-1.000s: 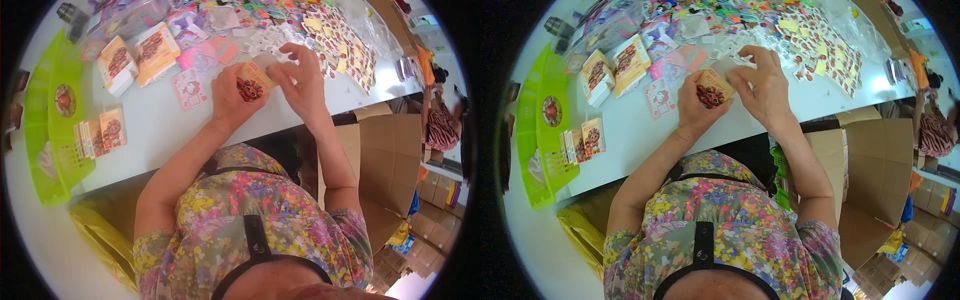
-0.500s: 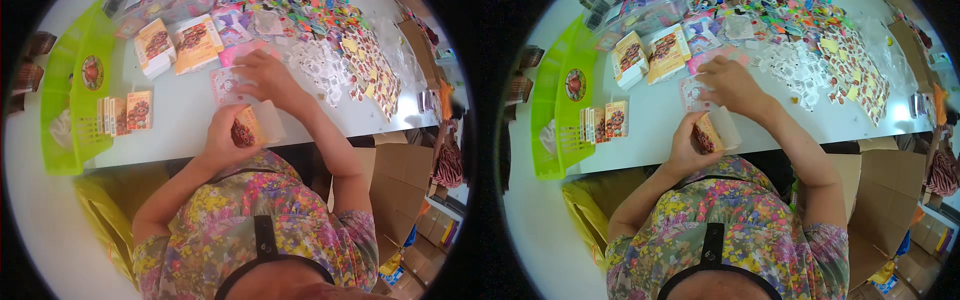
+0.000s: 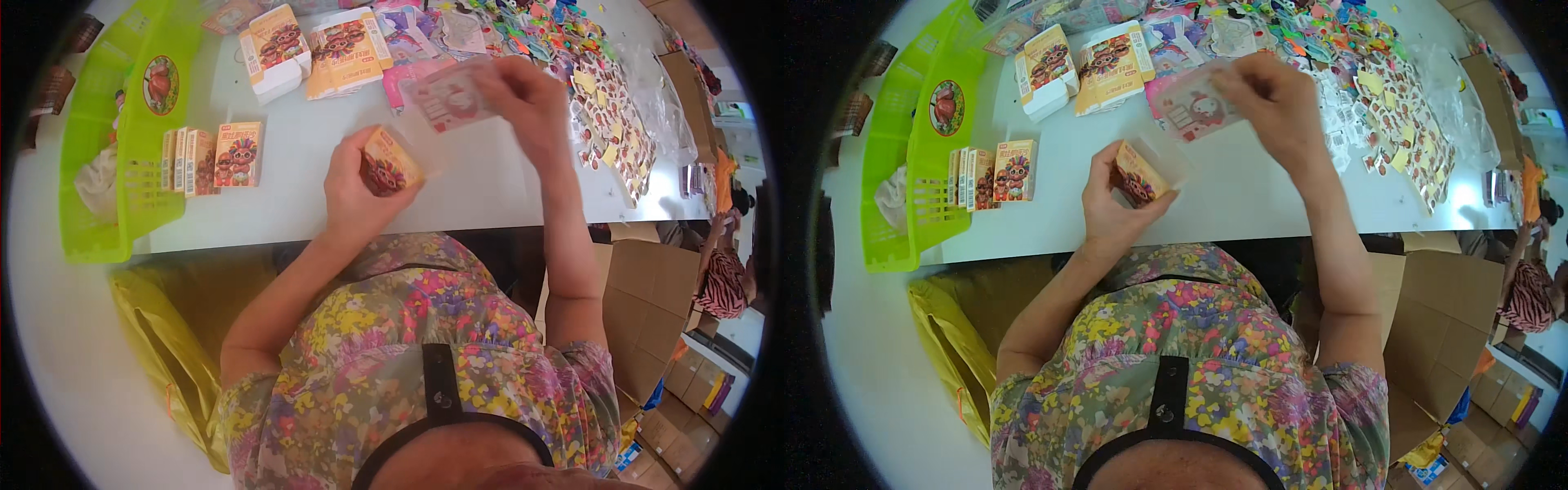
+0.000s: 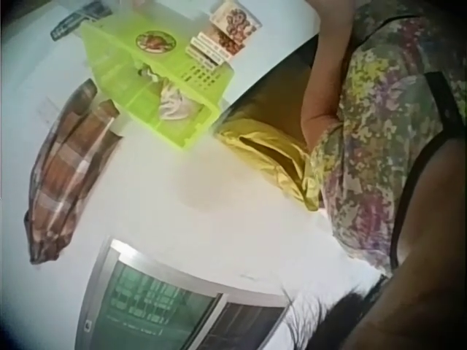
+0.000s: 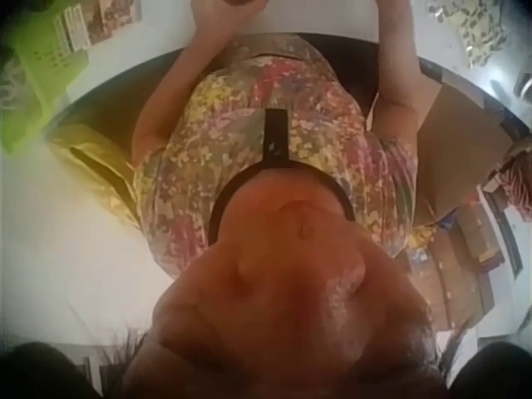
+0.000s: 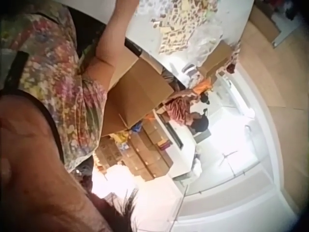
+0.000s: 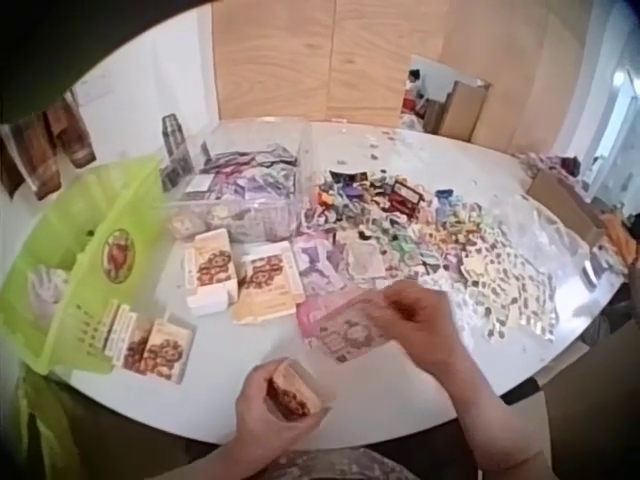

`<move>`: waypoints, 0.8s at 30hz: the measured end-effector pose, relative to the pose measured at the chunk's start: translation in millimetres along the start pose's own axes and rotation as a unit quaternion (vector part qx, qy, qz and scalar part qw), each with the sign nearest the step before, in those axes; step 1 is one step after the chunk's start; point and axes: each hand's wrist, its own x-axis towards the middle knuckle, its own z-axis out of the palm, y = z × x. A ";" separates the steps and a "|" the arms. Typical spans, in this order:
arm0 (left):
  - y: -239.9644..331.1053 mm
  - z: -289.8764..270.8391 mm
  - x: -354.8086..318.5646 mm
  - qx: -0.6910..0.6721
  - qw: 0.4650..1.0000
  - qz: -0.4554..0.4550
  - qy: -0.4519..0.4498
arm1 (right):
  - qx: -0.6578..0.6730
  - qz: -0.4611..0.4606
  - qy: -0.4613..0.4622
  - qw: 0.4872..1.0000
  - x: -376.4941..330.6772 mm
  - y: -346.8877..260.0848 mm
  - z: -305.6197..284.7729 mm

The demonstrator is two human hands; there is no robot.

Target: Fold small product boxes and pack them into a larger shipping carton at a factory workstation.

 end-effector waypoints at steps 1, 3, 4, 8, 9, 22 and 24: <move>-0.8 1.7 3.4 -0.003 1.000 0.001 0.000 | 0.057 0.056 0.018 0.997 -10.8 -22.0 -8.7; -1.0 8.7 9.8 -0.007 0.999 0.032 0.016 | 0.053 0.038 0.029 0.997 -28.2 -29.4 -11.8; -1.0 11.9 11.8 -0.011 0.999 0.034 0.013 | -0.019 -0.032 0.046 0.998 -35.5 -30.6 -8.1; -9.9 23.3 15.9 0.022 0.998 0.055 0.019 | 0.033 -0.069 0.116 0.990 -43.1 -36.0 -18.2; -10.7 25.0 17.0 0.018 0.998 0.058 0.015 | 0.090 -0.051 0.139 0.985 -43.9 -40.2 -22.3; 15.8 44.3 29.2 0.071 0.988 0.132 -0.038 | -0.188 -0.115 0.051 0.974 -50.3 -4.9 -5.6; 15.6 48.7 34.4 0.082 0.982 0.167 -0.035 | -0.141 -0.031 0.023 0.989 -50.0 -3.7 -6.9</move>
